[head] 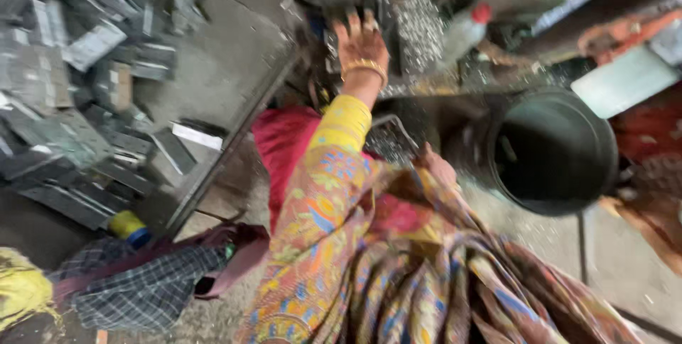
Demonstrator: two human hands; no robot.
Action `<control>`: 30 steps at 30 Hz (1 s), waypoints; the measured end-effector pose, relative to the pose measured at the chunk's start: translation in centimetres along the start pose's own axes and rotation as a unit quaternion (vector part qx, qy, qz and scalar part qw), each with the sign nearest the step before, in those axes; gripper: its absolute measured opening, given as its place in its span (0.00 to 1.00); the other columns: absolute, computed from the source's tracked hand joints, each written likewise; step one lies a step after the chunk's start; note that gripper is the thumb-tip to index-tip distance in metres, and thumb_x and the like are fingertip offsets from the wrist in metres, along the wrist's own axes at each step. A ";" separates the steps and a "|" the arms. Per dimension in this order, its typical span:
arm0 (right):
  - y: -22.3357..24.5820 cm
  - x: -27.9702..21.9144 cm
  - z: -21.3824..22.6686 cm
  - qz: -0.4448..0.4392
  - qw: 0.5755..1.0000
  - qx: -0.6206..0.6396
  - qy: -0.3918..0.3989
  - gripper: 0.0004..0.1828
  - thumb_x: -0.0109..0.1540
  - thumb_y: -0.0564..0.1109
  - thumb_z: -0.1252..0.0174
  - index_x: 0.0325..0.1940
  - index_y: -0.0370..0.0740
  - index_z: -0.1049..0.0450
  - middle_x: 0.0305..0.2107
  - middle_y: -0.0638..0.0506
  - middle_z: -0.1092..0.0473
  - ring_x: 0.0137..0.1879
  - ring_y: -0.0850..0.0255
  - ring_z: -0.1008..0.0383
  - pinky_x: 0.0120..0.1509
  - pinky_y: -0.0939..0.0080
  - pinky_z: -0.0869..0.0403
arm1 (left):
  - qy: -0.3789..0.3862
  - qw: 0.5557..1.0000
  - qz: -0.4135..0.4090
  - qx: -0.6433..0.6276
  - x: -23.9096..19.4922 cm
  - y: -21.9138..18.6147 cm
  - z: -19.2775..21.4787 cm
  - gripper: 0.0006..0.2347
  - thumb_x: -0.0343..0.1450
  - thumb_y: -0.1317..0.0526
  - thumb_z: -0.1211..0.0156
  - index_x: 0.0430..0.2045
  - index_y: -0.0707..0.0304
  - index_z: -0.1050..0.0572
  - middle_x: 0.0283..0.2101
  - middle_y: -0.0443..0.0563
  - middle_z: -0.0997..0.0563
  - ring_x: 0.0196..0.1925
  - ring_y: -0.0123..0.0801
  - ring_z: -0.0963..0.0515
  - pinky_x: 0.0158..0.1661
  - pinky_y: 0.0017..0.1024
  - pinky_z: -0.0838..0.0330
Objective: The person places metal pieces into a machine and then uses a hand-operated lever to press or bend them, handling the pieces one at a time and moving finished items into a container.
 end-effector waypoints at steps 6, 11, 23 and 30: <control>-1.1 0.7 -1.7 0.084 0.996 -0.004 -0.035 0.33 0.64 0.58 0.43 0.66 0.37 0.41 0.36 0.32 0.24 0.43 0.34 0.23 0.44 0.37 0.26 | 0.035 0.999 -0.027 0.023 -0.4 0.3 0.3 0.31 0.66 0.56 0.48 0.67 0.62 0.40 0.75 0.51 0.49 0.75 0.48 0.52 0.65 0.56 0.63; 3.9 -4.9 7.9 0.082 0.988 -0.090 -0.091 0.24 0.66 0.55 0.45 0.60 0.40 0.35 0.40 0.38 0.25 0.44 0.39 0.22 0.41 0.39 0.25 | -0.033 0.994 -0.029 -0.095 -3.1 0.3 0.0 0.27 0.76 0.47 0.52 0.67 0.63 0.38 0.75 0.50 0.44 0.77 0.45 0.49 0.71 0.57 0.64; 10.1 -10.1 15.8 0.110 0.975 -0.106 -0.163 0.19 0.66 0.54 0.45 0.56 0.43 0.30 0.40 0.42 0.25 0.43 0.43 0.21 0.40 0.41 0.24 | -0.227 0.954 0.026 -0.197 -3.7 -3.4 1.7 0.14 0.75 0.58 0.47 0.54 0.61 0.30 0.58 0.59 0.25 0.53 0.47 0.19 0.48 0.43 0.23; 9.4 -9.2 14.7 0.116 0.975 -0.117 -0.147 0.16 0.63 0.47 0.46 0.53 0.41 0.30 0.37 0.41 0.24 0.40 0.42 0.20 0.37 0.42 0.24 | -0.119 0.981 0.002 -0.156 -6.2 -1.2 -3.9 0.19 0.71 0.54 0.50 0.52 0.65 0.25 0.69 0.55 0.35 0.67 0.48 0.35 0.57 0.50 0.37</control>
Point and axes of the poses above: each hand's wrist, its own x-axis towards the middle knuckle, its own z-axis out of the back of the hand, y = z × x, the point moved 6 cm from there along x, towards the middle knuckle
